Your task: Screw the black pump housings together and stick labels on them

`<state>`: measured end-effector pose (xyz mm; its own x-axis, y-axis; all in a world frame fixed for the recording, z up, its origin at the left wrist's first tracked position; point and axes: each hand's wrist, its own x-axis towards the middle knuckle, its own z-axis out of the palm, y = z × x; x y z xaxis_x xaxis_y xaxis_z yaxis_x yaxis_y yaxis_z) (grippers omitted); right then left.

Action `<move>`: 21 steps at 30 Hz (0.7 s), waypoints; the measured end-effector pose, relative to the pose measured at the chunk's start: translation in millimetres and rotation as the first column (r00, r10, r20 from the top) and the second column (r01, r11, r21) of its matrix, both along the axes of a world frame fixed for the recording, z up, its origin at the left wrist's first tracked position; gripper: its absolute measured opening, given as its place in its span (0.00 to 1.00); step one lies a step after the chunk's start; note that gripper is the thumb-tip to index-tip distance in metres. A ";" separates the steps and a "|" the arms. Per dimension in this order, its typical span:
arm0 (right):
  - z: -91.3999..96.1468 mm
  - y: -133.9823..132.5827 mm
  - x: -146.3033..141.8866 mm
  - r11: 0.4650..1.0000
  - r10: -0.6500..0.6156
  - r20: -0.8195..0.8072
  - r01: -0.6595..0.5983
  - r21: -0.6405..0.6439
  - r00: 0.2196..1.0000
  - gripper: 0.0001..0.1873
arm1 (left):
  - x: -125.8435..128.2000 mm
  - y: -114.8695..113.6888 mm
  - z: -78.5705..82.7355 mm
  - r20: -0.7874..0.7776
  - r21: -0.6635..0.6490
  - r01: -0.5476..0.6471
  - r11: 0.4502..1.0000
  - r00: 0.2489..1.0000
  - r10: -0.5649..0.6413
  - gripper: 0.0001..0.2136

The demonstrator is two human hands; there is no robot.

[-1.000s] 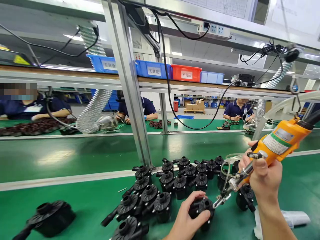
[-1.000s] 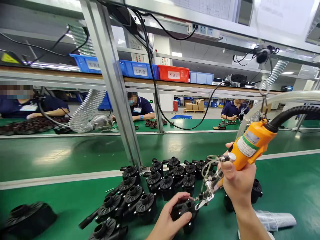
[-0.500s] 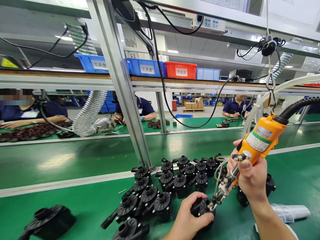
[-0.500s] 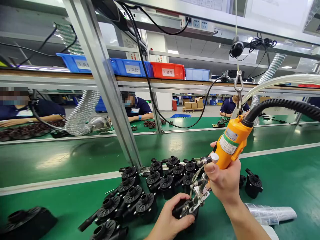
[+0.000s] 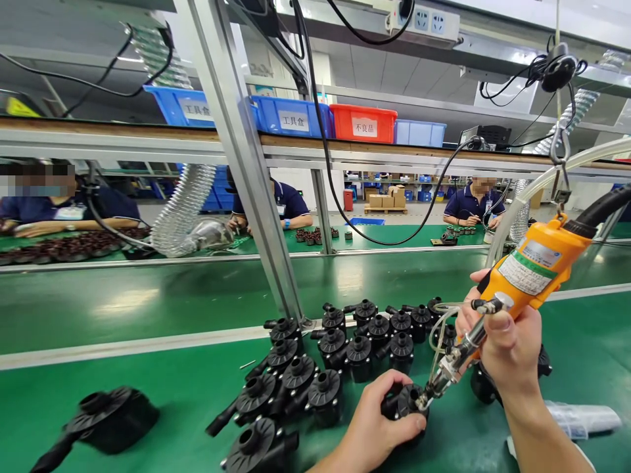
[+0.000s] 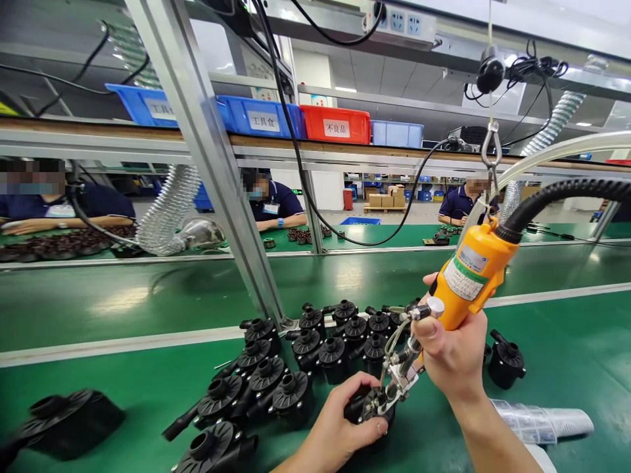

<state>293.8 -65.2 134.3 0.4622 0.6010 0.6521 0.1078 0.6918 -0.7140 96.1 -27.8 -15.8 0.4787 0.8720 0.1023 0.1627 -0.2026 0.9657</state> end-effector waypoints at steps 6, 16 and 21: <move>3.8 -2.6 -3.5 0.998 0.057 -0.069 -0.057 0.010 0.996 0.34 | -0.3 1.1 -0.2 -0.032 0.029 -0.017 0.999 0.999 0.018 0.17; 5.4 4.6 -28.0 0.999 0.024 -0.013 -0.024 -0.023 1.000 0.31 | 0.8 -1.7 1.9 0.000 0.010 -0.004 1.000 1.000 0.004 0.16; 5.3 8.3 -38.2 1.000 0.018 0.037 -0.017 -0.021 0.999 0.23 | 1.1 -4.1 6.5 0.021 -0.016 0.004 1.000 1.000 -0.004 0.16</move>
